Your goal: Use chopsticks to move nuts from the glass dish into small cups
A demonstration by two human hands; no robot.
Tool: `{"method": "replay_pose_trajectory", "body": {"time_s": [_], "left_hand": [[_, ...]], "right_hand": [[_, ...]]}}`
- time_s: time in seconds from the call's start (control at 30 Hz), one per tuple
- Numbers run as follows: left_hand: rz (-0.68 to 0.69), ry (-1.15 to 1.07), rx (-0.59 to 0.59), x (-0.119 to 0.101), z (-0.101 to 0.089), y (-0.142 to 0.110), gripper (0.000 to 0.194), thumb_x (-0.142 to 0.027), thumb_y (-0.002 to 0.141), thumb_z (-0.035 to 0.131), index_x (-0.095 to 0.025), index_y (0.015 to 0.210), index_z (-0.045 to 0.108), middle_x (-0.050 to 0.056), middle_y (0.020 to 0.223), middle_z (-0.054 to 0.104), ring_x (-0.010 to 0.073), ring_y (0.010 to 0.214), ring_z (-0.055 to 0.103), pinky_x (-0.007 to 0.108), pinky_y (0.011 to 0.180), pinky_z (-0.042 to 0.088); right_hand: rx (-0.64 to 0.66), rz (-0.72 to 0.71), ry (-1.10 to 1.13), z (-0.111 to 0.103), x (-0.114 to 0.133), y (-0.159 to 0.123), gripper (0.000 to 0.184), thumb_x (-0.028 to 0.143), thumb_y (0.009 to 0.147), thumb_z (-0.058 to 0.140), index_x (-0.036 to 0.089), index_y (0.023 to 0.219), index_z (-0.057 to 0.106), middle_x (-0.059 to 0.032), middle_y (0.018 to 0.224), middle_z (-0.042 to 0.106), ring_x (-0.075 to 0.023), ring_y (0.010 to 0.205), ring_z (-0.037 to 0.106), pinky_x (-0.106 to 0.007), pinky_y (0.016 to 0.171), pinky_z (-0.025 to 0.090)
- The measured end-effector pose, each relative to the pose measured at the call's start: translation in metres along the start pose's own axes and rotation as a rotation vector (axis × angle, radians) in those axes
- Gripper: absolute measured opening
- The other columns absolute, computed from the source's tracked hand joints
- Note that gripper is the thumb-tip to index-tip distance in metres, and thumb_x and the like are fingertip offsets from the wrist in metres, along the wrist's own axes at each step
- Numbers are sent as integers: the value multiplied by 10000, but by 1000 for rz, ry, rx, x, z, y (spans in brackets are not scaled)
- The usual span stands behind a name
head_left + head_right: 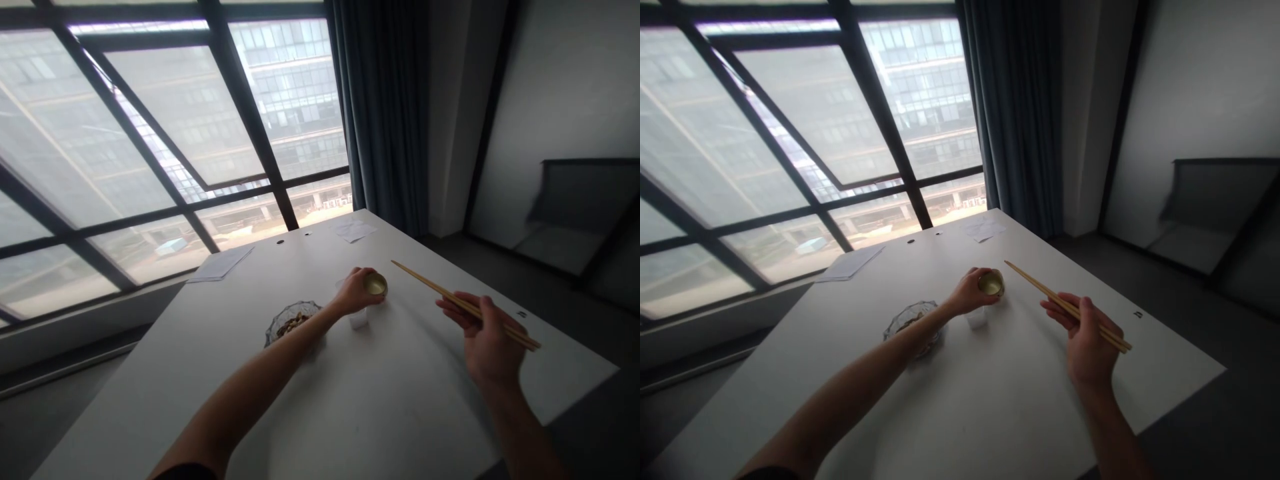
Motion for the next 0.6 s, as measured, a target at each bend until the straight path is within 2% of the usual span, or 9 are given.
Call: {"method": "replay_pose_trajectory", "body": {"time_s": [0.13,0.23,0.43,0.6], "left_hand": [[20,43,130,-4,35,23,313,-346,1043,657,-180,1306,622,112,1320,613,270,1102,653,469,924,572],[16,79,215,3,50,30,316,-347,1042,658,-179,1307,620,112,1317,614,270,1099,655,469,920,573],[-18,127,347,17,58,28,324,-348,1041,661,-175,1310,617,110,1307,617,268,1086,659,464,908,579],[-26,128,400,20,60,30,331,-348,1040,662,-174,1317,613,111,1308,616,269,1086,660,464,906,579]], "right_hand": [[-41,-38,-8,-13,6,7,348,432,880,697,88,879,753,-124,772,790,-252,674,798,-305,615,663],[-47,-76,-22,-17,9,8,358,447,874,710,91,858,750,-121,770,785,-256,661,794,-322,609,663],[-5,-81,-51,-13,3,5,380,463,907,684,90,881,752,-143,800,788,-265,671,794,-337,609,664],[40,-40,-46,-5,-7,2,396,475,907,682,86,893,755,-154,796,793,-277,697,798,-349,619,668]]}}
Point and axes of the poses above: each hand's wrist, its own y-axis towards the middle knuckle, its own z-axis out of the palm, x = y × z, the point moved 4 cm from there along y, towards the middle knuckle
